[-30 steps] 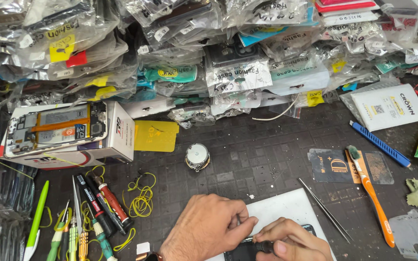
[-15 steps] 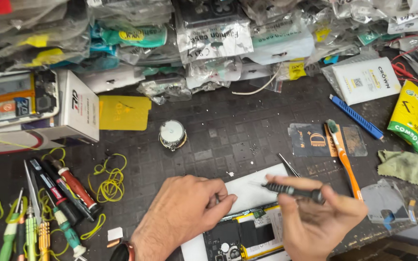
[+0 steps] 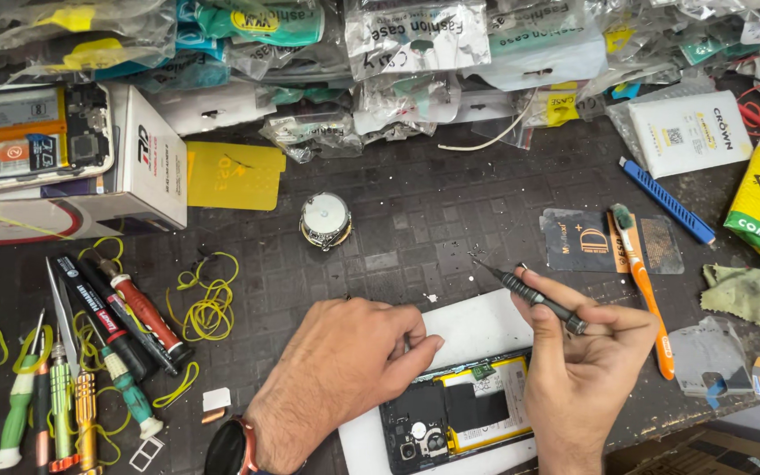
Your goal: The person works on a disassembled smartphone, using tweezers to place a black adhesive sheet over the camera area and then using a screwdriver to tighten screws around the camera module. The person also briefly handles a small cylindrical component wrapped in foil.
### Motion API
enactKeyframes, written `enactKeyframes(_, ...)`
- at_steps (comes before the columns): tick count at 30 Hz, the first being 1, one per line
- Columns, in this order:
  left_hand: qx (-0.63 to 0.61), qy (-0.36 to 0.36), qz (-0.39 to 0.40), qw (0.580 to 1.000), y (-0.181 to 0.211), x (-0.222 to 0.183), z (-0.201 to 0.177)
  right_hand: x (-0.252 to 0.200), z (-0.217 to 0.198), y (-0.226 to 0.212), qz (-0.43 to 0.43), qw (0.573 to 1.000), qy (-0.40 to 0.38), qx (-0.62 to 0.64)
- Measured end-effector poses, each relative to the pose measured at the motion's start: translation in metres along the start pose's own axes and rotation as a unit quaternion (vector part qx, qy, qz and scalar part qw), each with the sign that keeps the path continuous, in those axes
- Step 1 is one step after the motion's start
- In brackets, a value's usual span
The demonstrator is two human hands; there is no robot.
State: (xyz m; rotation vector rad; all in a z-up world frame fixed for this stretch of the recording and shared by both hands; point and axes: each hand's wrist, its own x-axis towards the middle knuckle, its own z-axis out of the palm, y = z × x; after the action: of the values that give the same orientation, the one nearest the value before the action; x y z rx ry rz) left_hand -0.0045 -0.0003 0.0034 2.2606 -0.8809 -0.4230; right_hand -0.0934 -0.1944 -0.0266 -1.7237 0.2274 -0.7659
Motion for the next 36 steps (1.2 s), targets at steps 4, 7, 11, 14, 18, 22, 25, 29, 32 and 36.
enactKeyframes(4, 0.008, 0.000, 0.000, 1.000, 0.000, 0.000, 0.000, 0.001, 0.001, 0.000, 0.009, 1.000, -0.008, 0.004)
enactKeyframes(7, 0.006, -0.008, -0.006, 1.000, 0.001, 0.000, 0.001, 0.000, 0.001, -0.001, 0.016, 1.000, -0.008, -0.010)
enactKeyframes(11, 0.003, -0.015, -0.010, 1.000, 0.000, 0.000, 0.000, 0.000, 0.001, -0.002, 0.043, 0.998, -0.003, -0.037)
enactKeyframes(14, 0.003, -0.016, -0.010, 1.000, 0.001, 0.000, 0.000, 0.000, 0.000, -0.002, 0.034, 0.999, -0.005, -0.024)
enactKeyframes(18, 0.004, -0.027, -0.021, 0.999, 0.001, 0.001, 0.000, 0.001, 0.001, -0.002, 0.036, 0.999, -0.006, -0.025)
enactKeyframes(22, 0.005, -0.022, -0.016, 1.000, 0.002, 0.001, -0.001, 0.002, 0.000, -0.004, 0.050, 0.998, -0.004, -0.049)
enactKeyframes(25, 0.002, -0.027, -0.020, 0.999, 0.002, 0.001, -0.001, 0.002, -0.001, -0.004, 0.079, 0.995, 0.012, -0.054)
enactKeyframes(29, 0.008, -0.022, -0.010, 1.000, 0.001, 0.001, 0.000, -0.002, -0.003, -0.001, -0.004, 1.000, -0.002, -0.016)
enactKeyframes(32, 0.006, -0.021, -0.009, 1.000, -0.001, 0.001, 0.001, -0.007, -0.006, 0.001, 0.009, 0.999, -0.003, 0.051)
enactKeyframes(36, -0.002, -0.007, 0.001, 1.000, -0.001, -0.001, 0.000, -0.009, -0.014, 0.003, 0.066, 0.984, 0.001, 0.166)
